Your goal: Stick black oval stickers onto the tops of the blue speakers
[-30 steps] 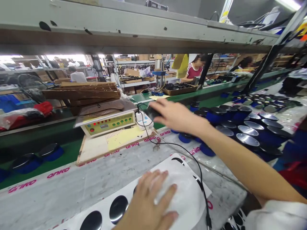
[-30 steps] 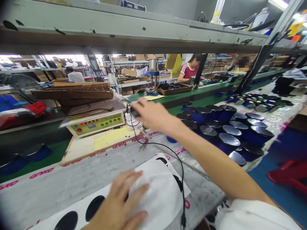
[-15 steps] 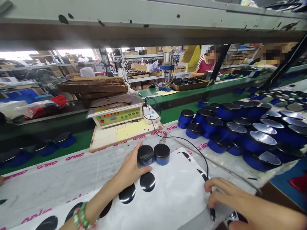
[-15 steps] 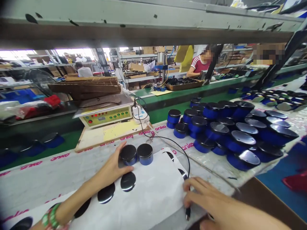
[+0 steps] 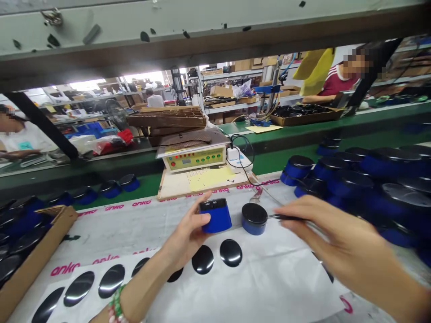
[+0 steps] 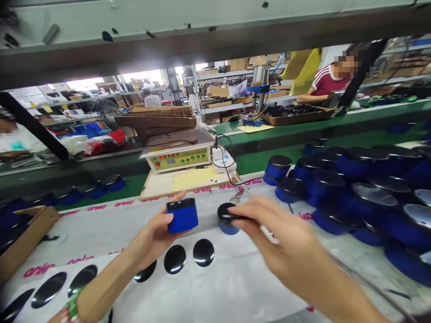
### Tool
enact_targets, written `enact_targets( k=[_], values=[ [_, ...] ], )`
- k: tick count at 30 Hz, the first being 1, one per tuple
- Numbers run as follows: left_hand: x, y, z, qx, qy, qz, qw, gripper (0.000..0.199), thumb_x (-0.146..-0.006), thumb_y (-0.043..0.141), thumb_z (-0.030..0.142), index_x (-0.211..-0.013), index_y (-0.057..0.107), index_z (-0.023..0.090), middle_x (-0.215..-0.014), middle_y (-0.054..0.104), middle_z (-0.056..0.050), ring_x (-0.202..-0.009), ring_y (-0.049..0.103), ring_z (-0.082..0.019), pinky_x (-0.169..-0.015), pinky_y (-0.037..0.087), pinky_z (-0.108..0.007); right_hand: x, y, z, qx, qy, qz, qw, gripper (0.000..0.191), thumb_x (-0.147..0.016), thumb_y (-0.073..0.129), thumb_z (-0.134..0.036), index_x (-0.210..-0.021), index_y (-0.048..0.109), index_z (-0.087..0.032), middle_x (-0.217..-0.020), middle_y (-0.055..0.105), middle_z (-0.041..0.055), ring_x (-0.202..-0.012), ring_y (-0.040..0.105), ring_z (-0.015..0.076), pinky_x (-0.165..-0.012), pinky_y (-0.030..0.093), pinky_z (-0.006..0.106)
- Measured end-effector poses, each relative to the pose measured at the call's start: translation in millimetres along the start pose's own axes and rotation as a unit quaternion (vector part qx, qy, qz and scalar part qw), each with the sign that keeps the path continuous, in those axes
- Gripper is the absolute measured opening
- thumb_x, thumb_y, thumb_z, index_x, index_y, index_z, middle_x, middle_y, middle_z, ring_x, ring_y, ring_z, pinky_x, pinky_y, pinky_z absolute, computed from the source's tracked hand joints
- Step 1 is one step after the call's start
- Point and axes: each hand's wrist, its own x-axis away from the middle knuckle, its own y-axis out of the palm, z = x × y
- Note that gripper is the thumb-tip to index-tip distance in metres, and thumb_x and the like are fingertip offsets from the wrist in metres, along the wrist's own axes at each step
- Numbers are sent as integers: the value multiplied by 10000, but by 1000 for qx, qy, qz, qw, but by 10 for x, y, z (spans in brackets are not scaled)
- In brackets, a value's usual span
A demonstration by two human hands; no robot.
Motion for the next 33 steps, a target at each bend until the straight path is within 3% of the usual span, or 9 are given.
enact_targets(
  k=[4,8,17,20,23,26,30,31,33],
  values=[
    [17,-44,-67,94,9,39,995,469,-833,623,344,-1257,532,166,-1103,653,-101,-966,655,-246,-778,541,-310,-349,589,-237,-61,-77,-55,994,138,-943,481,-153,-1034,576,-194,-802,603,26,-684,580,142,-587,450,260],
    [25,-105,-144,99,-9,60,993,407,-849,642,379,-1196,581,175,-1023,668,-75,-826,654,-162,-674,563,-259,-320,860,-214,-73,-75,-84,991,194,-973,418,-184,-895,593,-153,-684,520,6,-560,487,123,-502,377,257],
    [27,-138,-188,113,-19,46,992,383,-890,533,449,-1128,595,156,-1011,679,-101,-824,657,-196,-663,526,-286,-233,921,-179,-116,-21,-115,986,216,-978,406,-192,-895,604,-169,-677,500,-5,-571,478,113,-518,357,242],
    [40,-109,-216,53,-12,70,996,496,-817,600,563,-1149,559,197,-1029,665,-86,-863,655,-225,-721,509,-321,-232,901,-174,-103,-19,-125,987,238,-980,399,-193,-815,570,-181,-679,519,-4,-565,487,110,-518,356,242],
    [52,-68,-261,-71,67,127,987,610,-689,723,589,-1134,534,217,-1001,643,-53,-874,626,-210,-779,475,-320,-197,912,-197,-31,-46,-109,992,258,-974,411,-195,-751,541,-182,-638,499,-10,-521,463,113,-474,314,261],
    [67,-23,-262,-212,151,170,951,663,-631,780,556,-1132,506,220,-969,623,-24,-882,590,-182,-798,449,-285,-146,944,-249,28,-76,-67,994,216,-964,424,-174,-793,555,-166,-621,478,-9,-487,437,119,-444,290,278],
    [141,37,-143,-372,187,128,900,671,-730,691,574,-1237,403,242,-1052,588,-49,-921,592,-197,-825,478,-327,-123,890,-309,-28,-53,-44,997,164,-965,380,-136,-964,542,-158,-697,506,12,-553,499,130,-480,376,255],
    [172,54,-102,-438,217,116,865,676,-744,684,563,-1268,395,250,-1108,556,-68,-972,583,-215,-849,483,-350,-119,853,-317,-60,-33,-68,995,163,-964,373,-134,-966,529,-180,-716,512,10,-574,517,129,-495,401,244],
    [243,94,-30,-583,310,102,744,685,-762,687,521,-1324,403,253,-1183,469,-99,-1073,534,-246,-893,486,-383,-91,773,-326,-114,1,-114,987,162,-956,378,-131,-931,507,-226,-730,513,-3,-579,527,120,-502,431,223]
  ],
)
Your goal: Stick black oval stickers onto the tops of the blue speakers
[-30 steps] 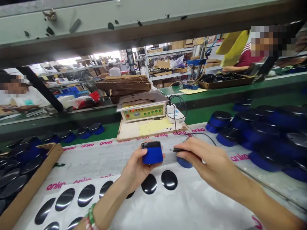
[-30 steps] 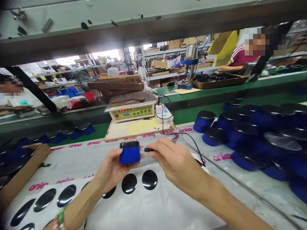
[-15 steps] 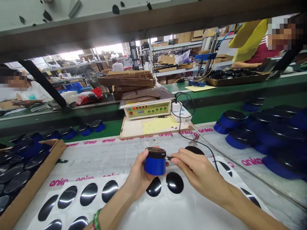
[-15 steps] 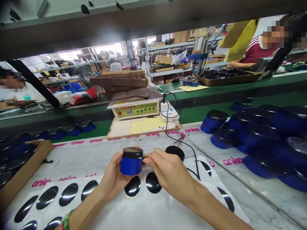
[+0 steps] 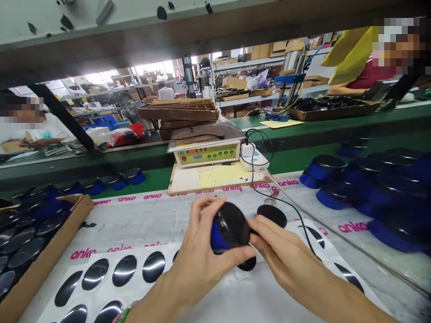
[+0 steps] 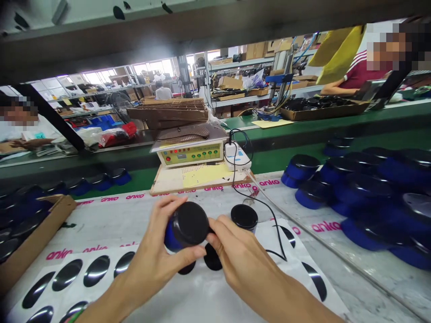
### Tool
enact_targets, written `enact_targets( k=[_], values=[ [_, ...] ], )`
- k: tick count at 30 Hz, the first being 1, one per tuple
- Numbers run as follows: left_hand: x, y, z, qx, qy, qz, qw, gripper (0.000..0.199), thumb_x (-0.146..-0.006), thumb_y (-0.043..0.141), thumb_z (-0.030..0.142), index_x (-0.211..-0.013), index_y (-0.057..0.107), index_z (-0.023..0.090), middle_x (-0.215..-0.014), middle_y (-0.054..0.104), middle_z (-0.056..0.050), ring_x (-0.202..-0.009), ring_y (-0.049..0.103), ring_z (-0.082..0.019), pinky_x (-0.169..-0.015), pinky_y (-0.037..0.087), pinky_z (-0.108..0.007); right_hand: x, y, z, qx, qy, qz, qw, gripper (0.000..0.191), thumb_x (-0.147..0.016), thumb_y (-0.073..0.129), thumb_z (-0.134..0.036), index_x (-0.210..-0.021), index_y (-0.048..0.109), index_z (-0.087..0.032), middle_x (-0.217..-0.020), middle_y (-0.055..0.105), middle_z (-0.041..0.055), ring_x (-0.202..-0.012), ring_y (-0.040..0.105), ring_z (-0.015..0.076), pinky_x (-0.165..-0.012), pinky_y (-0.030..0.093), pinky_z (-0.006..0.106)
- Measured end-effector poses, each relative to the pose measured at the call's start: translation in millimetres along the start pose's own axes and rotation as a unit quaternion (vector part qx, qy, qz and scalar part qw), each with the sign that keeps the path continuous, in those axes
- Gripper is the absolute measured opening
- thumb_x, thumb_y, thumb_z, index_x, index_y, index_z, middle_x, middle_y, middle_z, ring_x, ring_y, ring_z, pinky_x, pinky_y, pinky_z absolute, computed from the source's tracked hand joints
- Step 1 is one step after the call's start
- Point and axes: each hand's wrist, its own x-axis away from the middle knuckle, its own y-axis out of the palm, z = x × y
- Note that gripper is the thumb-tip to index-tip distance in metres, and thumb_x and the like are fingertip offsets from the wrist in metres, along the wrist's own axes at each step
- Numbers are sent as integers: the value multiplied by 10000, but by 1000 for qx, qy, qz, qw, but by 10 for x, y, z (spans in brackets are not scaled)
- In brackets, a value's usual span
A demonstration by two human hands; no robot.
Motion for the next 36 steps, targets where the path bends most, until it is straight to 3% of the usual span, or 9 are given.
enact_targets(
  k=[3,8,14,19,23,26,28,32,36],
  values=[
    [27,-87,119,-186,207,53,959,646,-786,715,361,-1335,444,156,-1164,427,-121,-1143,470,-255,-959,478,-381,128,-39,-32,-23,6,14,1000,173,-932,412,-118,-952,499,-267,-751,525,-3,-604,549,133,-513,468,221],
    [67,-185,337,-249,414,43,875,265,-809,593,0,-1014,626,165,-985,503,-36,-1017,541,-140,-1099,419,-380,338,63,-99,-54,-3,59,997,271,-903,397,-75,-1054,472,-287,-794,555,21,-688,593,167,-570,526,245],
    [98,-255,415,-305,458,-18,835,253,-887,510,76,-1042,663,205,-733,557,31,-684,567,-91,-1161,276,-471,410,127,-123,-52,-16,71,996,195,-884,425,-68,-913,442,-260,-730,519,11,-628,567,162,-537,509,252],
    [157,-213,302,-338,467,-76,813,365,-840,529,2,-1096,639,238,-1027,575,8,-881,551,-116,-1173,206,-539,434,157,-85,-22,-19,83,996,171,-897,415,-83,-897,438,-252,-698,515,5,-614,574,162,-532,499,245],
    [141,-147,243,-256,384,-30,887,417,-807,617,50,-1190,556,206,-1048,510,-46,-1039,514,-171,-1064,413,-437,435,166,-44,19,-34,78,996,132,-938,401,-128,-928,478,-235,-690,532,1,-592,580,144,-509,472,233],
    [63,-117,102,-228,274,-96,929,630,-799,681,258,-1354,389,192,-1115,540,-103,-1011,561,-240,-846,547,-385,439,142,23,94,-63,30,993,132,-944,410,-132,-958,525,-197,-685,553,8,-561,571,145,-467,420,256],
    [-25,-150,-107,-231,194,-147,942,668,-753,697,302,-1335,394,177,-1183,559,-112,-1025,582,-269,-853,546,-400,463,68,105,151,-80,22,985,165,-940,413,-114,-1023,549,-160,-709,580,27,-586,586,155,-476,410,268],
    [-274,-334,-689,-217,-13,-72,974,487,-812,568,236,-1268,427,141,-1269,506,-143,-1173,532,-320,-991,459,-466,587,-226,342,218,-9,85,972,146,-954,450,-182,-1025,575,-159,-765,613,37,-611,597,140,-532,435,253],
    [-507,-270,-907,-189,-75,-62,977,521,-806,540,152,-1305,404,94,-1347,435,-233,-1271,410,-434,-1029,305,-657,733,-406,534,224,91,94,966,235,-973,419,-286,-1134,568,-201,-892,640,43,-693,629,144,-568,470,239]
  ],
)
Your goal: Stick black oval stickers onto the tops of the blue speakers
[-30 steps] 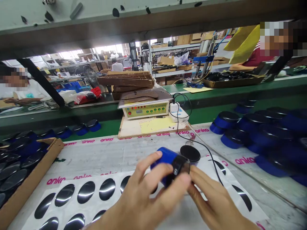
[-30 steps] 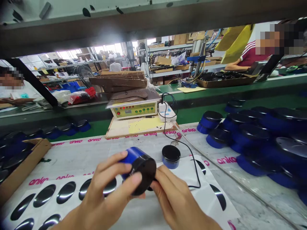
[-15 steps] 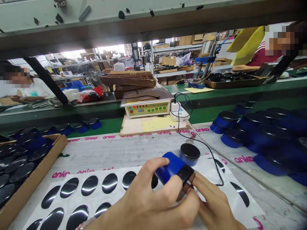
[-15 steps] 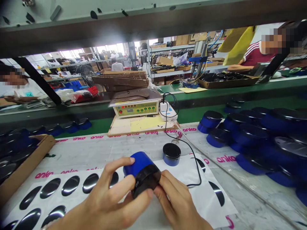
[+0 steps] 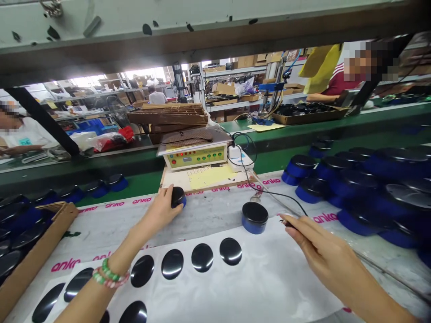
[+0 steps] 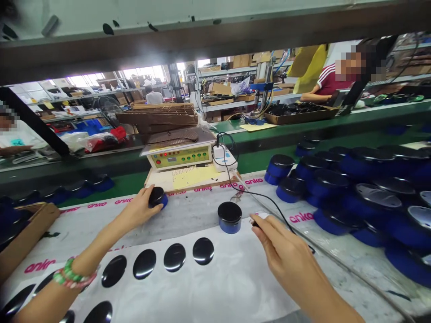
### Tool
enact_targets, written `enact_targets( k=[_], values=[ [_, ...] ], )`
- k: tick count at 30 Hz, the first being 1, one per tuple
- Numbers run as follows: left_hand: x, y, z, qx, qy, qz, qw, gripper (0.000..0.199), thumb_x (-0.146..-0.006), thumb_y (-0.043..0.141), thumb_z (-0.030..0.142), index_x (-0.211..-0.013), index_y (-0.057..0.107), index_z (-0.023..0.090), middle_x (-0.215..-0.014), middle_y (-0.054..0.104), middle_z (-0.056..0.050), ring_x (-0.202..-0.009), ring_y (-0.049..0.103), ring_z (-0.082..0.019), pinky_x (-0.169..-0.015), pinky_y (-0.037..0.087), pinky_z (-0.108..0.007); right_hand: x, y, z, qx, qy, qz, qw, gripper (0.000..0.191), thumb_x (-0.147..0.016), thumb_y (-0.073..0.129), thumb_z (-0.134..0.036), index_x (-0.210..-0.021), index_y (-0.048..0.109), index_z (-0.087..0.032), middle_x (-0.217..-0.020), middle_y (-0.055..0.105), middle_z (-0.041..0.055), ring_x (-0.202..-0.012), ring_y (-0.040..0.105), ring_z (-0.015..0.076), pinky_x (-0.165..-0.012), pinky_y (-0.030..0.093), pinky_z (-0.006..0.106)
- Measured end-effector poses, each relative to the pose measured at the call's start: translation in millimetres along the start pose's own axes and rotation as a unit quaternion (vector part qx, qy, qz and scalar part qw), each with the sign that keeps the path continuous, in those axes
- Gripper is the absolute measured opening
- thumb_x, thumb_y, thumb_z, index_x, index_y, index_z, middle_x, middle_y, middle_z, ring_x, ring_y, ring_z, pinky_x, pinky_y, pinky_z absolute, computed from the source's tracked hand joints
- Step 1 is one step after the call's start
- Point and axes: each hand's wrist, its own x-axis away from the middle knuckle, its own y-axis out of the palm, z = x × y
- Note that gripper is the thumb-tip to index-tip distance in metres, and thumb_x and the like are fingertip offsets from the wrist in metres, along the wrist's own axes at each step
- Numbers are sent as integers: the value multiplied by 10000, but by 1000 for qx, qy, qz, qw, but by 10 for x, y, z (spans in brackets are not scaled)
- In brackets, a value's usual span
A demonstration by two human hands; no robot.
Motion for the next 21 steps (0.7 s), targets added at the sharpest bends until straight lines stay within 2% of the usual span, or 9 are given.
enact_targets(
  k=[1,3,4,6,9,12,15,18,21],
  values=[
    [-40,77,94,17,9,-11,1000,575,-783,568,139,-1329,391,108,-1404,387,-228,-1329,326,-439,-1065,221,-676,18,12,27,3,5,-5,1000,257,-977,401,-290,-1158,561,-204,-915,646,49,-718,639,150,-581,481,241],
    [-93,290,392,78,59,-66,993,717,-731,662,175,-1381,359,160,-1508,277,-169,-1412,171,-394,-1139,104,-617,41,61,38,11,-2,-17,1000,265,-983,365,-286,-1123,574,-204,-927,662,60,-756,653,166,-606,494,253],
    [-109,414,564,121,91,-111,982,794,-692,724,227,-1394,355,190,-1526,265,-132,-1424,163,-362,-1163,128,-558,43,88,27,16,-6,-25,1000,267,-986,348,-282,-1070,589,-205,-908,668,60,-753,656,172,-607,495,262],
    [-136,650,870,226,137,-211,941,870,-654,784,342,-1403,358,218,-1512,320,-105,-1408,249,-319,-1161,230,-476,31,116,-12,15,5,-55,998,287,-989,329,-279,-932,603,-214,-811,660,41,-675,642,166,-565,479,268],
    [-154,846,1101,347,136,-269,888,796,-730,732,439,-1391,365,189,-1435,438,-136,-1316,428,-281,-1106,344,-425,-10,57,-95,-29,35,-84,995,226,-979,385,-288,-905,588,-225,-775,621,14,-655,616,144,-564,476,250],
    [-114,785,1097,430,111,-279,852,747,-792,643,537,-1373,333,183,-1328,539,-153,-1173,565,-265,-962,477,-389,-56,-90,-204,-76,12,-30,997,134,-969,433,-249,-1027,554,-242,-870,617,12,-755,618,129,-633,482,216],
    [-23,583,1048,507,75,-274,814,816,-707,669,645,-1336,384,210,-1271,577,-126,-1136,575,-266,-910,490,-355,-124,-220,-335,-97,-11,19,995,101,-967,455,-216,-992,545,-252,-809,595,-13,-701,592,109,-604,451,197],
    [78,397,1049,583,27,-262,768,790,-625,762,606,-1265,492,229,-1203,613,-88,-1108,573,-258,-917,463,-334,-212,-275,-460,-114,-24,0,993,155,-969,451,-195,-1085,542,-243,-826,569,-4,-707,575,106,-617,438,207],
    [160,293,1069,602,15,-256,756,758,-613,794,562,-1236,518,231,-1157,630,-75,-1074,580,-254,-899,460,-329,-275,-278,-548,-128,-48,4,991,186,-965,442,-146,-1108,534,-220,-853,546,14,-726,559,111,-628,426,224]
  ],
)
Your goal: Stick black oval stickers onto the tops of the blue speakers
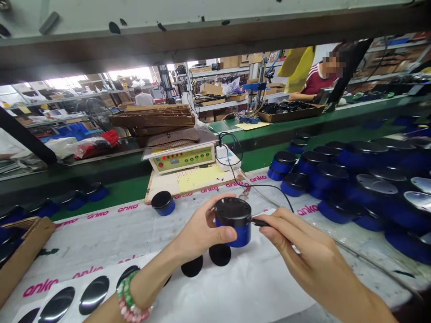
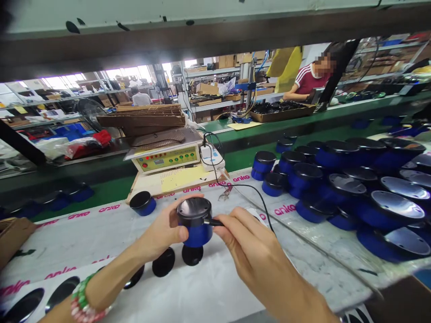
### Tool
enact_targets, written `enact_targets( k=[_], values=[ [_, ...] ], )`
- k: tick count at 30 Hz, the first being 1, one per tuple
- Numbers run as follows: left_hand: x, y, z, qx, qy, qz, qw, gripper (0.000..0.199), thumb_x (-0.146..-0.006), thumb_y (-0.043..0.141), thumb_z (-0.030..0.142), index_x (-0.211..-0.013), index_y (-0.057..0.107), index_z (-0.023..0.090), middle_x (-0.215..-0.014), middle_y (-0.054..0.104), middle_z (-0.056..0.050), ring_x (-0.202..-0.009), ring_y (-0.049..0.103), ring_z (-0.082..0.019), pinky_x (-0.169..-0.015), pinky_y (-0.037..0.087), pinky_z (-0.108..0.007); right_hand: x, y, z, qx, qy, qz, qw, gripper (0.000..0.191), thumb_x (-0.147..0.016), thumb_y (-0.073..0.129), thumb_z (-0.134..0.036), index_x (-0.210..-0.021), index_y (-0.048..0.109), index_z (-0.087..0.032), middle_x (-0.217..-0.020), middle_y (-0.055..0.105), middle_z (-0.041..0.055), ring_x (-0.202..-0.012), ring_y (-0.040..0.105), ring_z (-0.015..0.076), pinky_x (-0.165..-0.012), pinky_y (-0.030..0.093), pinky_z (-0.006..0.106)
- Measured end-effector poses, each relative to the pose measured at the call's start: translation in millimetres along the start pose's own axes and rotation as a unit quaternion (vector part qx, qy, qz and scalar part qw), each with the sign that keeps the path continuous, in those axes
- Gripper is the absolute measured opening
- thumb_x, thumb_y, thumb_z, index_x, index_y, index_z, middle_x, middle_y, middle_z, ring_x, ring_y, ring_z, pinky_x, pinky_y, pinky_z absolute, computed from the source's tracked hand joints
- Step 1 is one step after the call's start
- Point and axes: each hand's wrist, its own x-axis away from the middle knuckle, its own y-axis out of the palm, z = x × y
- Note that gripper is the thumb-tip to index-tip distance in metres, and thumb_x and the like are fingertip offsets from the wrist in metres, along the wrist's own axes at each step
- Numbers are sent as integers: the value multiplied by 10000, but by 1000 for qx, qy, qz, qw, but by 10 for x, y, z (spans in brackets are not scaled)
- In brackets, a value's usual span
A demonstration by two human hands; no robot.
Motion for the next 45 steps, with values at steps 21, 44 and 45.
enact_targets(
  k=[21,44,45],
  values=[
    [268,112,22,-591,286,91,749,682,-813,689,274,-1401,365,160,-1186,444,-127,-1138,455,-260,-980,459,-396,136,324,129,-65,82,-91,990,154,-949,409,-142,-938,547,-209,-800,575,5,-702,575,124,-617,473,218],
    [278,144,30,-686,292,21,666,507,-833,612,213,-1310,444,179,-1095,569,-110,-972,588,-236,-851,546,-408,310,461,196,-49,-25,-80,995,181,-952,399,-154,-823,514,-208,-677,589,1,-593,593,132,-538,461,227],
    [253,100,25,-697,239,3,676,591,-796,652,284,-1329,421,178,-1125,581,-121,-960,599,-263,-803,556,-406,296,448,212,-20,-45,-92,995,194,-955,391,-155,-817,519,-202,-665,588,3,-575,588,133,-517,444,235]
  ],
)
